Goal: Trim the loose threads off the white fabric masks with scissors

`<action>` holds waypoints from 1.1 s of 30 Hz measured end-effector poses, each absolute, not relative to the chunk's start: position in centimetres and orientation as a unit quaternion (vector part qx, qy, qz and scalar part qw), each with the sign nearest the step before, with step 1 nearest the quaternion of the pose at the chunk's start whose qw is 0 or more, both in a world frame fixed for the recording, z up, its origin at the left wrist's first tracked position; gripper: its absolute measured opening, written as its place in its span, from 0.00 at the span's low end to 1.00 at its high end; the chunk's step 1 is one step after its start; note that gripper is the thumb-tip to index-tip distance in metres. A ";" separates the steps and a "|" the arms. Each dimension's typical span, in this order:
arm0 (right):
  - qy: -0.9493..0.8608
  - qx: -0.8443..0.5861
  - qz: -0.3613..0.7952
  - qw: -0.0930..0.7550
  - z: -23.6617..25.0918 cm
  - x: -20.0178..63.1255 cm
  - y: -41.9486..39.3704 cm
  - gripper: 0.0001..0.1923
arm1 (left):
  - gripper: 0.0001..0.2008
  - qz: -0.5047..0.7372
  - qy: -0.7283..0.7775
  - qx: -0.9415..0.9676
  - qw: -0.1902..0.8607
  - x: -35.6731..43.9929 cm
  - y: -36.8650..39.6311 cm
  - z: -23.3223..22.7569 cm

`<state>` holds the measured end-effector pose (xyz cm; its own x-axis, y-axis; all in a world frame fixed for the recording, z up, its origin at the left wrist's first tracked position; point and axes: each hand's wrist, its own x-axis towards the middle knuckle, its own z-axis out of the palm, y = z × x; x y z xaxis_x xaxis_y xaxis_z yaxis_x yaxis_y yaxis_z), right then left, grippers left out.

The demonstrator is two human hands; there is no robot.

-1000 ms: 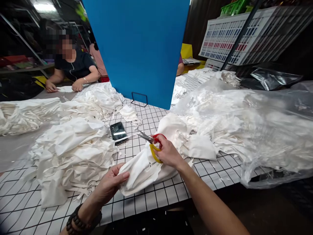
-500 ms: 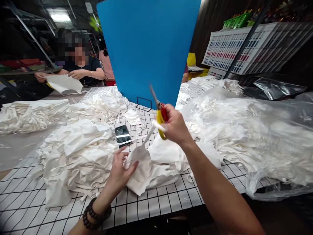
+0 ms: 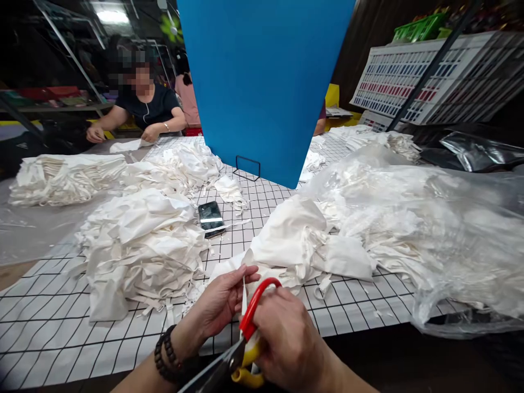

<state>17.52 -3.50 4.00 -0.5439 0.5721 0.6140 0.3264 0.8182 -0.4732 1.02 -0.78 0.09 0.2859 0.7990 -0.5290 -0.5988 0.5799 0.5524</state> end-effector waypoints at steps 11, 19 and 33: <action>-0.809 -0.459 0.261 0.259 0.3 21.7 -8.1 0.10 | 0.09 0.478 0.315 -0.064 0.817 1.2 -3.7 -0.8; -0.668 -0.513 0.475 0.256 1.2 22.9 -4.4 0.10 | 0.12 0.508 0.377 0.030 0.774 1.6 -4.8 -1.7; -0.662 -0.434 0.413 0.450 -0.3 13.5 2.6 0.05 | 0.16 0.547 0.448 0.181 0.684 0.1 -6.4 -0.5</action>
<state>13.53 2.61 -0.32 -0.2188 0.9462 0.2382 0.2026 0.2829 -0.9375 0.10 -6.40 -0.53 0.0013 0.9098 -0.4150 -0.5863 0.3369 0.7367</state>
